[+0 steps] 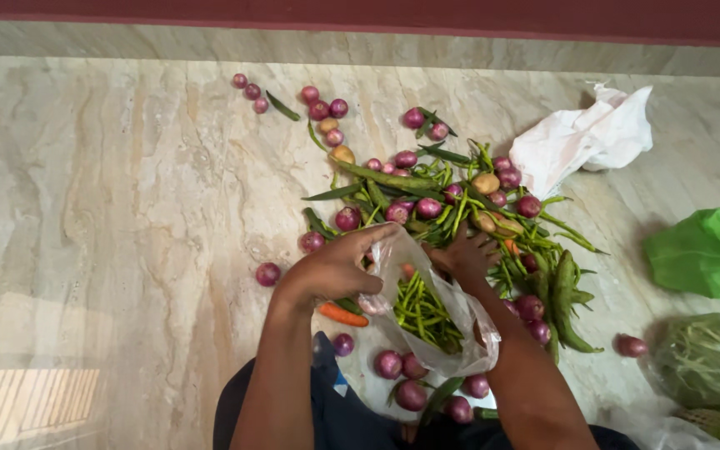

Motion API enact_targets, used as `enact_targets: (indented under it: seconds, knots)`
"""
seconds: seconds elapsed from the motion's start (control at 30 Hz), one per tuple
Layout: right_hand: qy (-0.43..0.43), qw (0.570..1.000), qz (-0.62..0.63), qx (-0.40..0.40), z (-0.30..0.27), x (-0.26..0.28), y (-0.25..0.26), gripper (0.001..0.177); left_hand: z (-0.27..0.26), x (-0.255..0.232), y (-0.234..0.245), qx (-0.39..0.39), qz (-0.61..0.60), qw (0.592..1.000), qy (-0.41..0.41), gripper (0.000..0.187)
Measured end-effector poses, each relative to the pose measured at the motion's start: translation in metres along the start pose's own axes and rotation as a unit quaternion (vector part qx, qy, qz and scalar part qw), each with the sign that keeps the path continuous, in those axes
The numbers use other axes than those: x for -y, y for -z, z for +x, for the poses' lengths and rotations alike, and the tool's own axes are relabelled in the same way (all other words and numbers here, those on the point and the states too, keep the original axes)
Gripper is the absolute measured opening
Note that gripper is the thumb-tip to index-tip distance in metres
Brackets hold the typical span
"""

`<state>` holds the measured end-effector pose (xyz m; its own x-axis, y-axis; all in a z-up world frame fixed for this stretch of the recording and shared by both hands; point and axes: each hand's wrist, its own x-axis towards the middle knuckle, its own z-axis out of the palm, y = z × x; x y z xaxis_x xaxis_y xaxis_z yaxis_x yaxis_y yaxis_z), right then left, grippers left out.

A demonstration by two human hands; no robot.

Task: The person sorts various vegetables including onions and green chilies by hand on the floor, placing some into plastic bags and a woven basket.

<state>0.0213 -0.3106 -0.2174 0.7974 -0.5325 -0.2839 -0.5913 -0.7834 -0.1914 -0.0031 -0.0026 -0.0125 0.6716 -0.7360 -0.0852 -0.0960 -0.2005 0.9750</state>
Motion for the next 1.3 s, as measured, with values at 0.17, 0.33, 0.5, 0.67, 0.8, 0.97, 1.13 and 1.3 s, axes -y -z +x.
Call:
enact_targets:
  seconds: [0.17,0.33,0.5,0.67,0.8,0.97,1.13,1.3]
  knots:
    - [0.042,0.998,-0.049,0.009,-0.026,-0.008,0.016,0.109,0.001,0.004,0.000,0.012,-0.020,1.000,0.006,0.091]
    - [0.140,0.981,-0.130,0.028,-0.049,-0.048,0.003,0.066,-0.004,-0.004,0.004,0.014,-0.014,1.000,-0.001,0.089]
    - [0.206,0.966,-0.114,0.103,-0.030,-0.097,-0.014,0.050,-0.007,-0.009,0.004,0.011,0.025,0.997,0.069,0.089]
    - [0.314,0.929,0.172,-0.095,-0.015,-0.091,0.018,0.063,0.000,0.002,0.002,0.006,-0.024,1.000,0.005,0.092]
    - [0.377,0.897,0.177,-0.150,0.002,-0.045,0.046,0.083,0.002,0.004,0.001,0.011,-0.042,0.998,-0.041,0.094]
    - [0.319,0.948,0.005,0.016,0.058,-0.011,0.033,0.102,0.007,0.004,0.001,0.003,-0.002,1.000,-0.001,0.095]
    - [0.230,0.968,-0.076,0.067,0.088,0.015,0.024,0.113,0.012,0.008,0.000,0.001,-0.020,1.000,-0.009,0.092]
    - [0.214,0.962,-0.131,0.108,0.075,0.033,0.054,0.134,0.013,0.004,-0.002,-0.009,-0.026,0.999,0.019,0.093]
